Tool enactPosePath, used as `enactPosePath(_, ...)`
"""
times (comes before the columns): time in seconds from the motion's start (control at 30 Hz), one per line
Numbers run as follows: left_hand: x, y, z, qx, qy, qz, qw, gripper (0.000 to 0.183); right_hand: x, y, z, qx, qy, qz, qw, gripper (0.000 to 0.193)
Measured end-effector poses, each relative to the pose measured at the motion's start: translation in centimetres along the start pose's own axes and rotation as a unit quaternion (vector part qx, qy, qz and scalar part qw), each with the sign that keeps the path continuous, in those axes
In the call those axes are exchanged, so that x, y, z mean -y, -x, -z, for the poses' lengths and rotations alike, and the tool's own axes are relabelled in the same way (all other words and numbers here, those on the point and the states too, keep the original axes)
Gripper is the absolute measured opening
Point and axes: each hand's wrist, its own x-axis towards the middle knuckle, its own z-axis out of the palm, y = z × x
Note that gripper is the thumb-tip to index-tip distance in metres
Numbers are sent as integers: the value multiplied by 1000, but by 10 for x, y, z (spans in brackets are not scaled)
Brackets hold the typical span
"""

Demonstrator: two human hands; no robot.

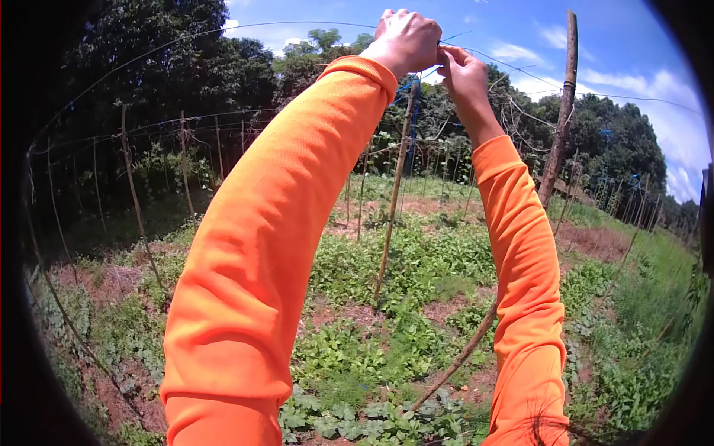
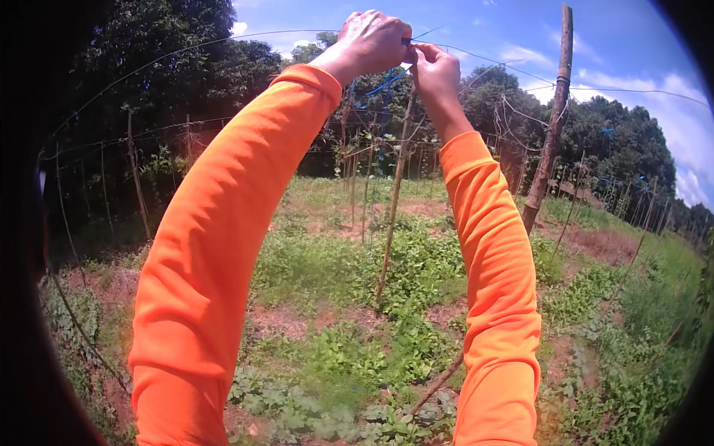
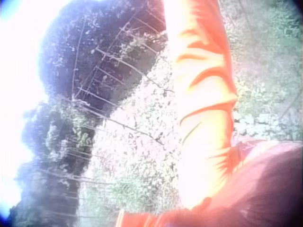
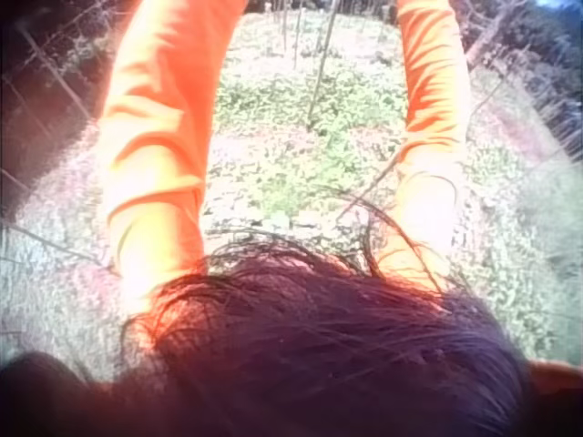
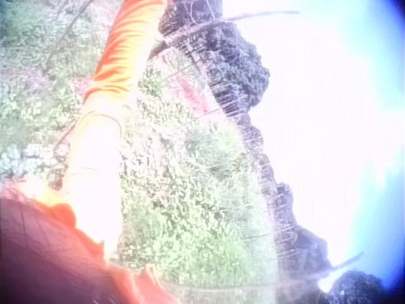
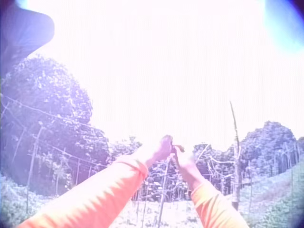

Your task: The person ties strings to plants and fastens them to overhead trellis wires across the garden.

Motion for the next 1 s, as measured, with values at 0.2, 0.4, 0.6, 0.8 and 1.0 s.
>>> enactPosePath(0.2, -34, 23, -52, -413, 114, 72, 901, 42, 29, 9, 26, -37, 462, 381, 800, 15)
enactPosePath(0.4, -21, 13, -71, -266, 628, 149, 716, 32, 57, 0, 30, 63, 529, 481, 696, 7)
enactPosePath(0.6, -31, 9, -73, -295, 736, 97, 601, 20, 75, -18, 35, 185, 549, 513, 633, 7)
enactPosePath(0.8, -31, 10, -74, -346, 543, 102, 758, 25, 92, -44, 15, 249, 459, 425, 739, 12)
enactPosePath(1.0, -50, 10, -84, -454, 491, 255, 698, 25, 110, -52, 9, 356, 461, 290, 759, 17)
